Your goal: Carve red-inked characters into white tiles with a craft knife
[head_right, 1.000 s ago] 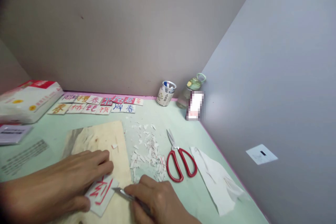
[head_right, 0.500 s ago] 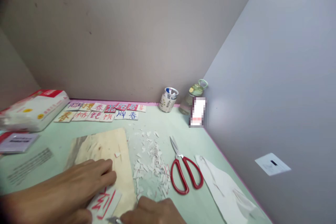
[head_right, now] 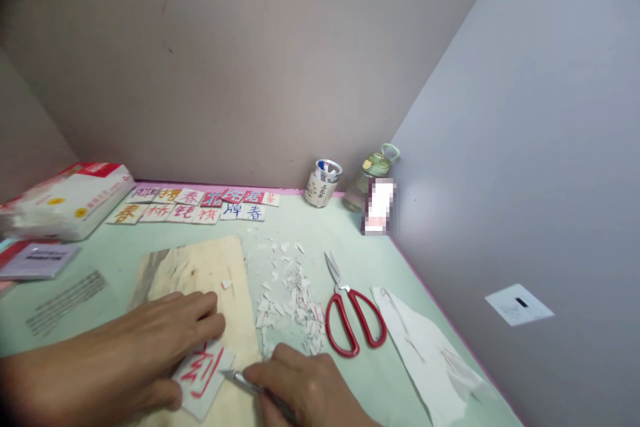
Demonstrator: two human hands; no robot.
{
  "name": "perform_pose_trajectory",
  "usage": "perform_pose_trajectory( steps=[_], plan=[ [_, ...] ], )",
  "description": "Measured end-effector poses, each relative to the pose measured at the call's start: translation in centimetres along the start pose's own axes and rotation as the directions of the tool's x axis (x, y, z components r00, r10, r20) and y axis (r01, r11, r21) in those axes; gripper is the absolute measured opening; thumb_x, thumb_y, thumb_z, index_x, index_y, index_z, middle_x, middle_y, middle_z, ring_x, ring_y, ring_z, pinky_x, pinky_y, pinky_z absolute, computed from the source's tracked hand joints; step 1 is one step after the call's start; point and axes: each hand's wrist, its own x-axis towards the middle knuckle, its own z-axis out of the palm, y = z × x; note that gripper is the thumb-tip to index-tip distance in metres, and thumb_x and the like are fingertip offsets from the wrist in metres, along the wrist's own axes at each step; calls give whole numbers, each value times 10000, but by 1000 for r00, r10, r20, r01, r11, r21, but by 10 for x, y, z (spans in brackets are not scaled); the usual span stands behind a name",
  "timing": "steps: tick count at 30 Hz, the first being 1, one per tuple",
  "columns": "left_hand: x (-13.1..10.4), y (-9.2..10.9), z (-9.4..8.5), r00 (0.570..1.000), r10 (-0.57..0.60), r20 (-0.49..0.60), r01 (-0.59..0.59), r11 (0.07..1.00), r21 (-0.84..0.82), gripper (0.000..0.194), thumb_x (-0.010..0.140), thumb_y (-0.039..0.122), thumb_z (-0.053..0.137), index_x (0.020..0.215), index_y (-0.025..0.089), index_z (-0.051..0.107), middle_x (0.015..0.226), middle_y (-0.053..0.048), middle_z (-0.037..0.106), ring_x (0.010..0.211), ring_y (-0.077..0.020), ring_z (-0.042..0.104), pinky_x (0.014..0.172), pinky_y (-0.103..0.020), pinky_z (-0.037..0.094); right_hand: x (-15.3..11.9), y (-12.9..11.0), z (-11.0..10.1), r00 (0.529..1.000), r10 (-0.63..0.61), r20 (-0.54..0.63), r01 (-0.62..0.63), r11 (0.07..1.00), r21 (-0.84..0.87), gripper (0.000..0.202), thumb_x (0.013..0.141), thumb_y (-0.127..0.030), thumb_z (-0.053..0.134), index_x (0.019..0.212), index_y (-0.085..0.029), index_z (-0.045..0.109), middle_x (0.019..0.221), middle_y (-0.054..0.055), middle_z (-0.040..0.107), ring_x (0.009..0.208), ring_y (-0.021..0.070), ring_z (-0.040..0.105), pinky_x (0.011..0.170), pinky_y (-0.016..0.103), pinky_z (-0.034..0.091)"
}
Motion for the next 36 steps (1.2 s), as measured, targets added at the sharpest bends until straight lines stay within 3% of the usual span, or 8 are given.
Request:
perform_pose_trajectory(
  steps=[2,5,10,15,20,24,31,36],
  plan=[
    [3,-13,13,999,18,-31,-17,1000,6,813,831,40,857,1580,304,684,1766,-156,572,1701,-412,450,1401,-624,371,0,-3,-2,998,-42,43,42,999,14,398,1081,-139,597,1352,-271,857,1002,61,810,850,183,787,758,290,573],
    [6,-23,23,997,44,-64,-40,997,67,836,853,76,870,1618,332,653,1778,-159,560,1697,-421,460,1386,-644,392,0,-7,-4,999,-43,6,43,999,29,382,1114,-172,564,1363,-215,851,1015,91,809,848,185,766,756,296,563],
    [3,-14,8,998,60,-15,-59,993,104,683,896,138,818,1543,319,693,1746,-148,587,1677,-400,486,1366,-584,434,0,-12,-8,998,-68,7,68,997,19,382,1136,-206,530,1347,-176,846,975,98,781,836,195,724,745,315,537],
    [-2,2,-9,999,33,-5,-32,993,117,530,867,100,792,1372,260,776,1571,-151,704,1508,-407,645,1259,-532,533,0,-13,-10,999,-37,-14,37,999,12,386,1147,-225,522,1368,-182,836,972,90,768,837,199,721,732,323,515],
    [3,-16,7,993,106,-52,-101,990,97,556,872,167,812,1407,301,738,1593,-127,670,1551,-393,577,1292,-507,473,-2,-15,-11,996,-68,61,68,998,5,390,1153,-231,509,1382,-192,822,993,91,763,837,198,708,741,329,523],
    [6,-32,21,975,175,-140,-167,984,68,515,852,178,814,1347,306,753,1443,-100,718,1380,-367,666,1214,-478,504,-1,-17,-13,998,-30,46,30,999,-9,389,1148,-209,508,1387,-202,815,994,78,761,846,190,712,752,321,529],
    [4,-25,18,971,163,-176,-159,987,38,483,800,123,817,1253,285,774,1411,-93,742,1375,-388,679,1144,-457,519,0,-24,-17,990,-64,129,57,997,51,405,1117,-165,534,1410,-215,808,1062,85,792,915,198,739,800,330,551],
    [2,-23,11,975,165,-149,-160,986,42,461,824,126,799,1256,283,767,1408,-89,743,1394,-382,666,1161,-447,500,0,-26,-20,1000,17,-8,-15,978,207,438,1088,-139,550,1421,-204,827,1076,82,818,919,180,730,834,317,564]
  ],
)
